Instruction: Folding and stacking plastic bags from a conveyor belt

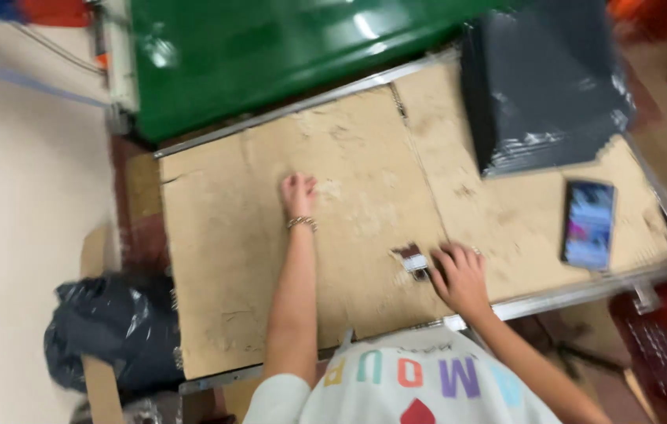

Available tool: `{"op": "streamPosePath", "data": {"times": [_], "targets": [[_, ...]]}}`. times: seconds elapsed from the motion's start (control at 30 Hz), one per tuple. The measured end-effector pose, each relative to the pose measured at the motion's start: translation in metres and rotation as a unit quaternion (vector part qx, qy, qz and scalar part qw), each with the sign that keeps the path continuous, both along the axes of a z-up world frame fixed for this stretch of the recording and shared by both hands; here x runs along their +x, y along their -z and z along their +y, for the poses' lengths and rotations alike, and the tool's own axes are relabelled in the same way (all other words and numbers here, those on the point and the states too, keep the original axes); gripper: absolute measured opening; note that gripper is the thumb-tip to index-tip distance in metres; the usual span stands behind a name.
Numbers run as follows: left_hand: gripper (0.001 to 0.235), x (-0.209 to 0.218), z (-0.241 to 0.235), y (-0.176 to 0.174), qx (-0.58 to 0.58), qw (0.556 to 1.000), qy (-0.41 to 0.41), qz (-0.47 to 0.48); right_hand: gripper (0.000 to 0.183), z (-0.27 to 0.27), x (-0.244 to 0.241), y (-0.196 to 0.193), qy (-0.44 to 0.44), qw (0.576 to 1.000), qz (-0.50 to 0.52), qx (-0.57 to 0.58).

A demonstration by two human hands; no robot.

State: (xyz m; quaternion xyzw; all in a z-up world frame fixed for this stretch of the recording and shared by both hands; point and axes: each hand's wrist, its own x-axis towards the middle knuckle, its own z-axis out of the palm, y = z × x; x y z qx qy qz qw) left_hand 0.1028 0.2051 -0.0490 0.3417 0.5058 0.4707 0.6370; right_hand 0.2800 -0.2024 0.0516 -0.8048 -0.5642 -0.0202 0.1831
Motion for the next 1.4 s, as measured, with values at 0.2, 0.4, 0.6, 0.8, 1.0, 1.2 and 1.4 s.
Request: {"op": "streamPosePath", "data": {"times": [0.2,0.4,0.6,0.8,1.0,1.2,1.4], "targets": [[0.045,0.021,0.076,-0.008,-0.090,0.986,-0.059,-0.129,0.038,-0.003,-0.003,0.008,0.022,0.999,0.009,0.035],[0.067,0.039,0.113,-0.041,-0.089,0.981,-0.085,-0.150,0.047,-0.003,0.003,0.038,0.059,0.997,0.032,-0.029],[0.072,0.052,0.138,-0.051,-0.083,0.976,-0.112,-0.167,0.044,0.001,-0.004,0.054,0.127,0.991,0.027,-0.013],[0.086,0.058,0.133,-0.096,-0.100,0.966,-0.089,-0.221,0.025,0.004,0.019,0.069,0.103,0.991,0.075,0.028],[0.077,0.054,0.149,-0.069,-0.139,0.928,-0.119,-0.323,0.022,0.013,0.034,0.078,0.108,0.977,0.166,-0.076],[0.046,0.045,0.080,-0.131,-0.099,0.940,-0.299,-0.132,0.021,0.092,0.044,-0.009,0.037,0.913,0.404,0.048],[0.046,0.017,-0.021,-0.234,-0.036,0.918,-0.277,-0.280,0.057,0.201,0.062,-0.053,0.100,0.664,0.723,0.163]]}}
